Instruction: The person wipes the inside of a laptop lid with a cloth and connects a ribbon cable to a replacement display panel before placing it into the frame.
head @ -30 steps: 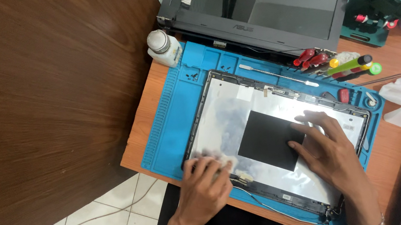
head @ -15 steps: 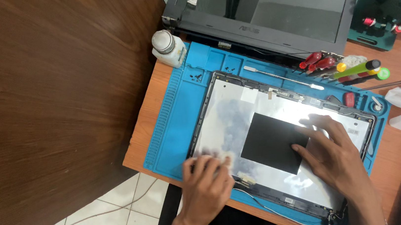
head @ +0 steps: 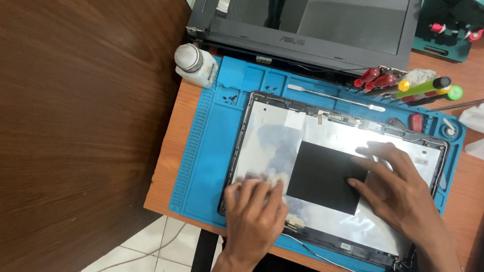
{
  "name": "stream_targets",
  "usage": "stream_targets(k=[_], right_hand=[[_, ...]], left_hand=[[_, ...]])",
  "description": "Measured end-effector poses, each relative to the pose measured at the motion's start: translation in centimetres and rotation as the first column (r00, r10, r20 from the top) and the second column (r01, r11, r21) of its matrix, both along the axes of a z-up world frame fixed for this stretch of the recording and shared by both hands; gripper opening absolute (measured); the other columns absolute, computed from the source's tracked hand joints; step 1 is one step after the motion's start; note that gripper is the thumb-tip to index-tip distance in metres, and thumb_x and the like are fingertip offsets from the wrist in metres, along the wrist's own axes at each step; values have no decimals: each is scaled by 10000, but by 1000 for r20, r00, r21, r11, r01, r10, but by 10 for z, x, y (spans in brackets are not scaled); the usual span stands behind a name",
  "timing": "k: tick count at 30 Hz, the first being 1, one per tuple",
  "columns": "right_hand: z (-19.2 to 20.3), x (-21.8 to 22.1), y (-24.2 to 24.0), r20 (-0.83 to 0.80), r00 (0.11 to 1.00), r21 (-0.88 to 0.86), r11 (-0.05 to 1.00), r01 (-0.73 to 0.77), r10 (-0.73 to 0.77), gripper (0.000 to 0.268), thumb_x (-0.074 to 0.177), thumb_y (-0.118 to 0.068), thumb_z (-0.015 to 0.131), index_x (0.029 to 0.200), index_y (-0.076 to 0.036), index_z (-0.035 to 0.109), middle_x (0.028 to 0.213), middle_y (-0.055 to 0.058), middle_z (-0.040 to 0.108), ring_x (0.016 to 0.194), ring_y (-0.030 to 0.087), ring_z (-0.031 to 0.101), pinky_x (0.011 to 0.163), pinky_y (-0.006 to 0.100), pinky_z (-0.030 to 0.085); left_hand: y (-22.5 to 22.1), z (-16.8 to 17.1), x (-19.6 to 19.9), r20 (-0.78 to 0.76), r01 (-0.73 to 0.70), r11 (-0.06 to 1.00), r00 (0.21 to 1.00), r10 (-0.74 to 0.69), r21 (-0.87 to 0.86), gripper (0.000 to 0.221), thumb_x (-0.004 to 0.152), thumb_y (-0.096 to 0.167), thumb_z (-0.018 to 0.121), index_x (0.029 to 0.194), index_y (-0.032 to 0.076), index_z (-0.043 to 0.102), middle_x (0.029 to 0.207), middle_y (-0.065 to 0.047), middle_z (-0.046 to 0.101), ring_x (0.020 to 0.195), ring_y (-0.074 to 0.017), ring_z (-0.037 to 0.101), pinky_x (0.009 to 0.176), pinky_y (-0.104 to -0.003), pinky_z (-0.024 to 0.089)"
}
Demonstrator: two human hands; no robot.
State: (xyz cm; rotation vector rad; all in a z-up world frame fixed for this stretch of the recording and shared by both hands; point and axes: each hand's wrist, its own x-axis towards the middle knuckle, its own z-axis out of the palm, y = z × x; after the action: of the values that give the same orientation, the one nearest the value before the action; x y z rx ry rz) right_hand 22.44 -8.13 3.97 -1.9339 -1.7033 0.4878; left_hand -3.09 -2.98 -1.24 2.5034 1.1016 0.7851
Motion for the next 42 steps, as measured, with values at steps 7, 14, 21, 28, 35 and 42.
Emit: stream_targets(k=[7,14,21,28,35,42], right_hand=[[2,0,2,0,1000,-14,1000,-3,3,519,708,-104,831,1211,-112,706,1270,90,611,1168,287,603,971,415,532],[3,0,3,-16,1000,-4,1000,-22,21,497,712,-109,827,1193,-107,703,1283,78,616,1181,290,601,969,420,534],[2,1,2,2,1000,2,1000,-21,21,470,723,-117,824,1178,-108,706,1289,75,617,1186,294,602,975,418,530],[3,1,1,25,1000,-2,1000,-11,11,495,718,-146,823,1198,-114,708,1290,78,615,1203,289,590,1007,418,514],[3,-1,-1,24,1000,-34,999,21,-20,480,721,-154,820,1188,-122,715,1300,87,610,1221,292,587,1017,428,505],[1,1,0,26,1000,-23,1000,10,-9,497,717,-152,817,1199,-118,705,1303,92,608,1231,295,587,1024,425,506]], left_hand=[[14,9,-3,-98,-140,990,985,142,27,174,840,113,766,1004,57,755,919,-40,661,944,-204,585,851,-423,384],[4,3,7,-53,-24,1000,998,23,-10,245,843,125,758,1080,60,753,948,-34,668,954,-198,589,881,-424,397],[19,3,-1,-112,-226,972,966,233,67,251,866,137,759,1110,78,757,935,-33,680,935,-196,601,846,-414,374],[8,8,-29,-153,-222,975,964,217,-13,242,868,144,738,1099,74,734,920,-24,653,937,-187,583,878,-435,379],[32,3,-14,-103,-256,967,961,256,5,340,866,135,742,1205,108,734,1013,-23,651,1016,-206,572,900,-442,380],[23,14,-36,-131,-246,969,962,241,-26,289,863,130,746,1149,108,719,961,-20,636,997,-196,580,889,-429,384]])
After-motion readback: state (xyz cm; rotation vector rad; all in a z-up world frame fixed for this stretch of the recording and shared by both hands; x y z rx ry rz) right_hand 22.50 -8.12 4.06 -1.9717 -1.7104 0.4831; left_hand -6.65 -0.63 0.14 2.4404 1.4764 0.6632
